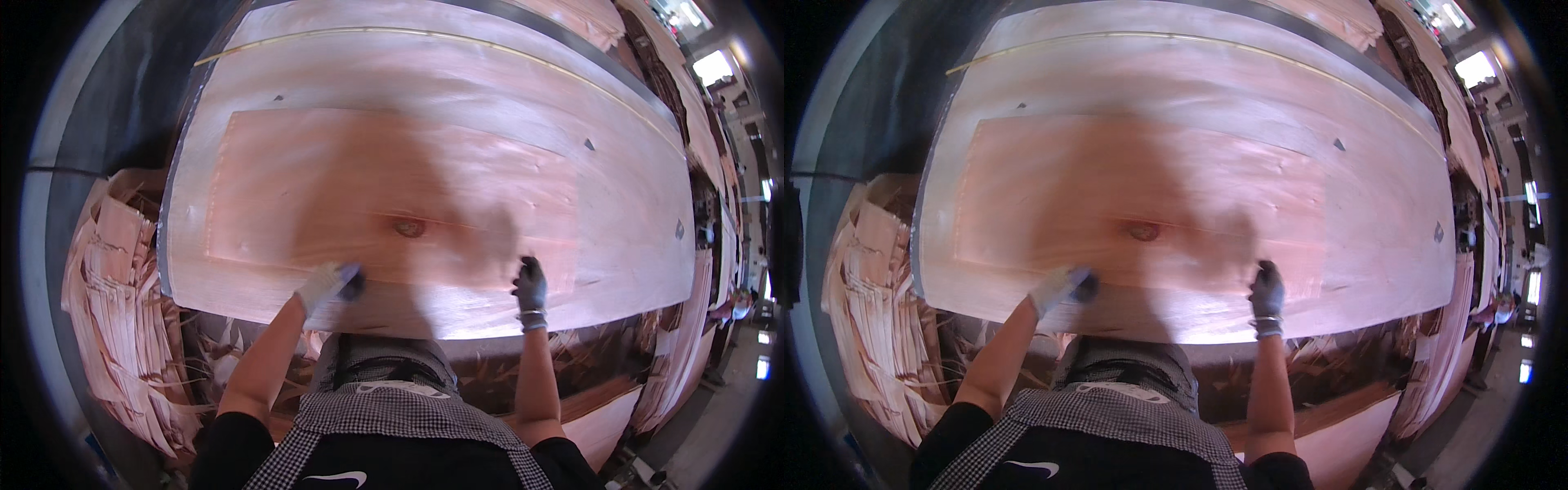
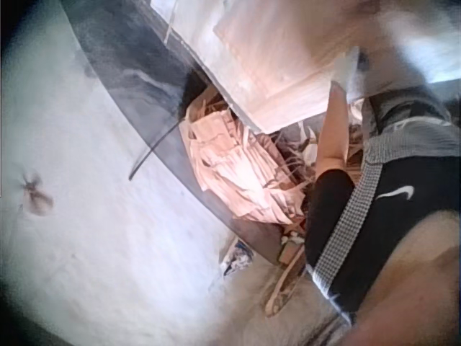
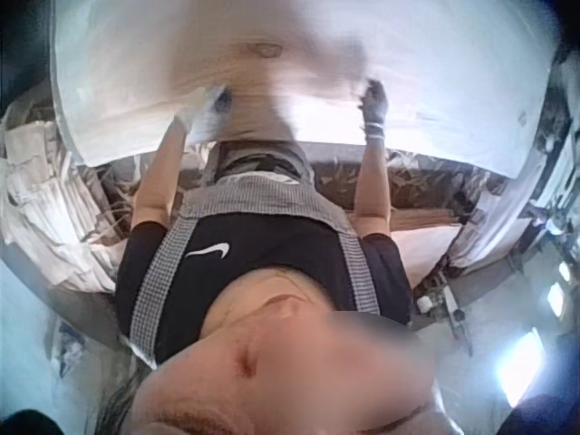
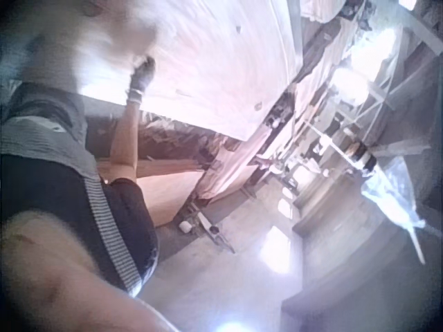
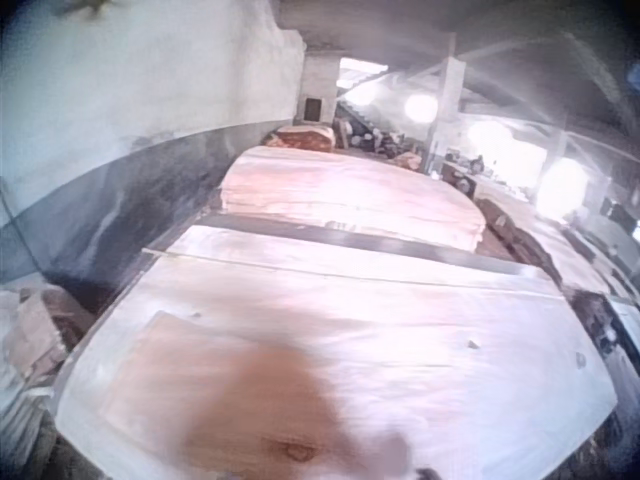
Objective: The person sorts through wood veneer sheets, uses a stick to flip them, cuts pieces of tape and applies them to specific spots on the veneer, and stacks processed sheets on a nearby pile.
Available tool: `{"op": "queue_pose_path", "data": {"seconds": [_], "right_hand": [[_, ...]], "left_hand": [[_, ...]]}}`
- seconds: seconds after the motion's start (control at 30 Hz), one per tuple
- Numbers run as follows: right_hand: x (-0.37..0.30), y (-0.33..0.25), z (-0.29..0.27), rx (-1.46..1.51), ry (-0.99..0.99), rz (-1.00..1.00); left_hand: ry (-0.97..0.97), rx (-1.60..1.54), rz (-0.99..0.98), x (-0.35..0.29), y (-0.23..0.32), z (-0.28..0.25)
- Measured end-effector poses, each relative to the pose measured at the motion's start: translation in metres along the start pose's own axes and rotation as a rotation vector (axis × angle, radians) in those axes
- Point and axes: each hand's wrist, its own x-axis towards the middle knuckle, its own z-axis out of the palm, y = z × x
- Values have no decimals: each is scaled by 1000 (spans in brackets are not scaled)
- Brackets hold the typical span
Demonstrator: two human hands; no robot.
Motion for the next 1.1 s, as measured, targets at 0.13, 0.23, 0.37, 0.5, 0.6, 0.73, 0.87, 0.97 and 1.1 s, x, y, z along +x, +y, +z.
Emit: {"op": "queue_pose_path", "data": {"seconds": [0.13, 0.23, 0.37, 0.5, 0.6, 0.73, 0.87, 0.97, 1.1], "right_hand": [[-1, -128, 151, -180, -386, -261], [19, -126, 212, 12, -524, 7], [19, -122, 221, 252, -529, 242], [15, -177, 295, -459, -527, -368], [-12, -261, 420, -769, -656, -760], [-30, -313, 556, -1018, -587, -668], [-55, -257, 536, -910, -496, -917], [-54, -209, 450, -1081, -710, -987], [13, -149, 300, -1281, -827, -953]], "left_hand": [[581, 410, 430, 78, 52, -28], [676, 604, 464, 123, 31, -88], [964, 573, -63, 102, -104, -240], [1198, 770, 44, 81, -145, -265], [1233, 612, 97, 89, -150, -267], [1180, 611, 98, 98, -145, -272], [1141, 685, 5, 103, -165, -269], [1113, 787, -58, 92, -161, -270], [1077, 815, -88, 93, -158, -266]]}}
